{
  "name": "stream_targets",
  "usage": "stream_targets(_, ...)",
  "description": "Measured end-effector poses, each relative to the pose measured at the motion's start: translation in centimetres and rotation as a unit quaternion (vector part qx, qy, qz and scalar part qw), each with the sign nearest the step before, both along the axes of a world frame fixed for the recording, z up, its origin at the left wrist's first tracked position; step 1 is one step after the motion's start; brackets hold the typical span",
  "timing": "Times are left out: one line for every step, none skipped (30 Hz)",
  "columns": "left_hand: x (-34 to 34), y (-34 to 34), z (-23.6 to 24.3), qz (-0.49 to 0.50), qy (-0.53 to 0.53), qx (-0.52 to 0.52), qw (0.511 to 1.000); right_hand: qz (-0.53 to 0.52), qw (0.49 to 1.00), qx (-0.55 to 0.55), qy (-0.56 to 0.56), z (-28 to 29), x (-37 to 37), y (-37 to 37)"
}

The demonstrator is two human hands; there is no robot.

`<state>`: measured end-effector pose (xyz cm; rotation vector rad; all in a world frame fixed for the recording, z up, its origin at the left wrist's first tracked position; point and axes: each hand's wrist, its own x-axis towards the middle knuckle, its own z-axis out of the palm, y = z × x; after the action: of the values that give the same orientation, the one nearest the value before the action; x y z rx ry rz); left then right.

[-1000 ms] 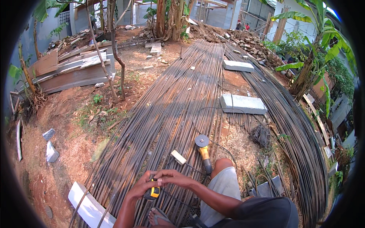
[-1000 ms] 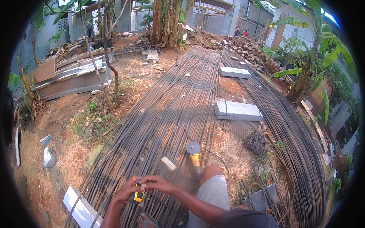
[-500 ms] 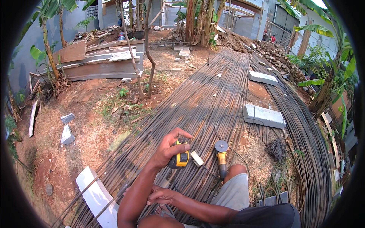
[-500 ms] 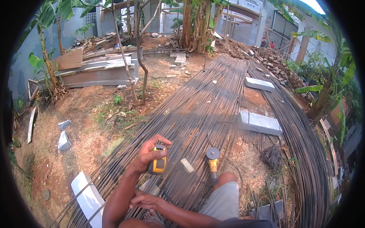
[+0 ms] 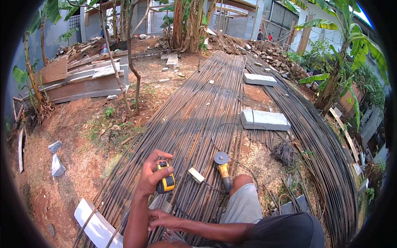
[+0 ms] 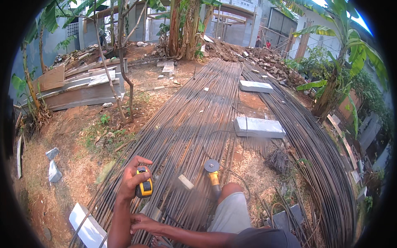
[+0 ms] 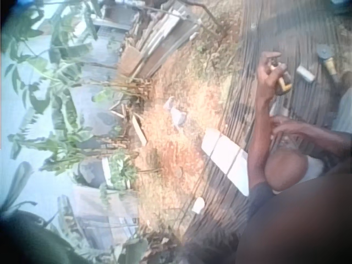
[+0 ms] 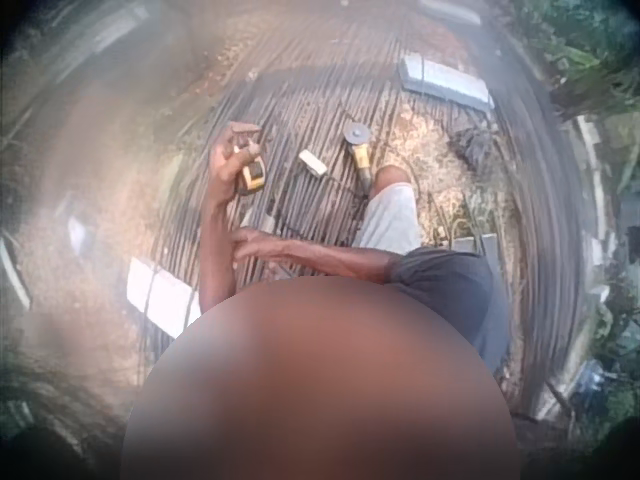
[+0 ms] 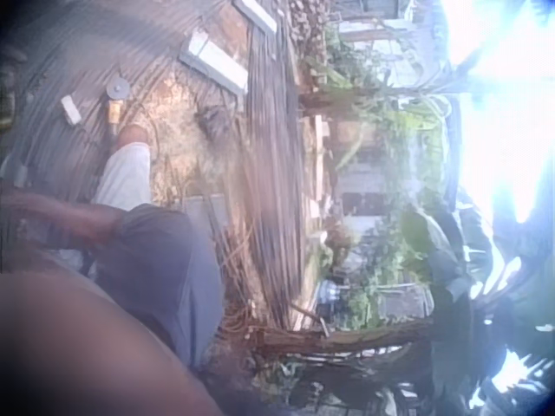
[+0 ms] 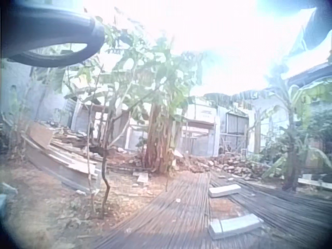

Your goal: The person measures and cuts steel rods using a tape measure and an angle grinder. They position the rods on a white tile, measure lengths, and cut them with the grinder, then move the cut pieces aside.

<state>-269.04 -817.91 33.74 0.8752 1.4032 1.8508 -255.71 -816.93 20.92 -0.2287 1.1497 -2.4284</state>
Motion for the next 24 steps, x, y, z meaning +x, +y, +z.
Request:
stream_targets(-0.1,-0.6,-0.1,0.001,0.007,-0.005,1.0,-0.06,0.998,0.026,0.004,1.3,0.2,0.1)
stream_targets(-0.2,-0.9,-0.3,0.003,0.016,-0.01,1.0,-0.098,0.995,-0.007,-0.017,-0.2,0.0,1.4)
stream_targets(-0.4,-0.6,-0.6,0.0,0.006,-0.012,1.0,-0.139,0.989,-0.036,-0.039,-3.1,-0.4,3.6)
stream_targets(-0.7,-0.2,-1.1,0.0,-0.004,-0.014,1.0,-0.178,0.98,-0.065,-0.06,-4.7,-0.6,5.3)
stream_targets(-1.0,-1.2,-1.4,0.016,-0.012,-0.028,0.999,-0.219,0.973,-0.037,-0.063,-3.4,-0.4,6.1)
stream_targets(-1.2,-1.9,-1.4,0.014,-0.008,-0.055,0.998,-0.244,0.964,-0.071,-0.081,-3.2,-0.3,7.5)
stream_targets(-1.3,-2.6,-1.5,0.014,-0.007,-0.081,0.997,-0.268,0.953,-0.103,-0.101,-3.4,-0.4,8.9)
stream_targets(-1.4,-2.9,-1.7,0.011,-0.005,-0.105,0.994,-0.307,0.943,-0.082,-0.098,-3.4,-0.6,10.3)
stream_targets(-1.6,-3.0,-1.9,0.001,0.012,-0.135,0.991,-0.347,0.931,-0.063,-0.095,-3.4,-0.9,11.7)
stream_targets(-1.7,-3.1,-2.1,-0.014,0.008,-0.159,0.987,-0.384,0.918,-0.045,-0.093,-3.3,-1.1,12.8)
stream_targets(-1.7,-3.0,-1.9,-0.031,0.004,-0.183,0.983,-0.384,0.919,-0.022,-0.083,-2.4,-1.3,13.8)
stream_targets(-2.0,-2.9,-1.8,-0.047,0.0,-0.207,0.977,-0.385,0.92,0.001,-0.072,-0.8,-1.4,14.5)
stream_targets(-2.6,-2.5,-1.9,-0.075,-0.014,-0.229,0.97,-0.386,0.92,0.025,-0.062,1.0,-1.4,15.2)
stream_targets(-3.1,-1.6,-1.7,-0.092,0.006,-0.241,0.966,-0.372,0.925,0.07,-0.026,3.0,-1.5,16.0)
stream_targets(-3.3,-0.3,-1.3,-0.11,0.021,-0.253,0.961,-0.356,0.927,0.115,0.005,5.1,-1.3,16.8)
stream_targets(-3.3,1.4,-0.8,-0.132,0.031,-0.26,0.956,-0.338,0.926,0.166,0.031,6.9,-0.8,17.9)
stream_targets(-3.2,1.8,-0.1,-0.14,0.004,-0.246,0.959,-0.301,0.941,0.15,0.036,7.9,-1.1,17.7)
stream_targets(-3.0,1.9,0.7,-0.152,-0.026,-0.253,0.955,-0.286,0.946,0.155,0.02,9.5,-1.0,17.6)
stream_targets(-2.9,2.0,1.5,-0.165,-0.054,-0.258,0.95,-0.27,0.949,0.16,0.006,11.4,-0.9,17.7)
stream_targets(-2.7,2.5,2.9,-0.181,-0.082,-0.258,0.945,-0.258,0.951,0.17,-0.008,13.7,-0.4,18.1)
stream_targets(-2.1,2.9,4.4,-0.201,-0.087,-0.262,0.94,-0.256,0.957,0.133,-0.04,15.7,0.5,18.7)
stream_targets(-1.5,3.4,5.7,-0.212,-0.099,-0.276,0.932,-0.265,0.955,0.121,-0.062,17.1,1.4,19.1)
stream_targets(-0.8,4.3,7.4,-0.226,-0.109,-0.288,0.924,-0.278,0.951,0.109,-0.084,18.9,2.6,19.3)
stream_targets(0.0,5.0,9.2,-0.24,-0.119,-0.299,0.916,-0.289,0.946,0.099,-0.105,20.9,3.7,19.7)
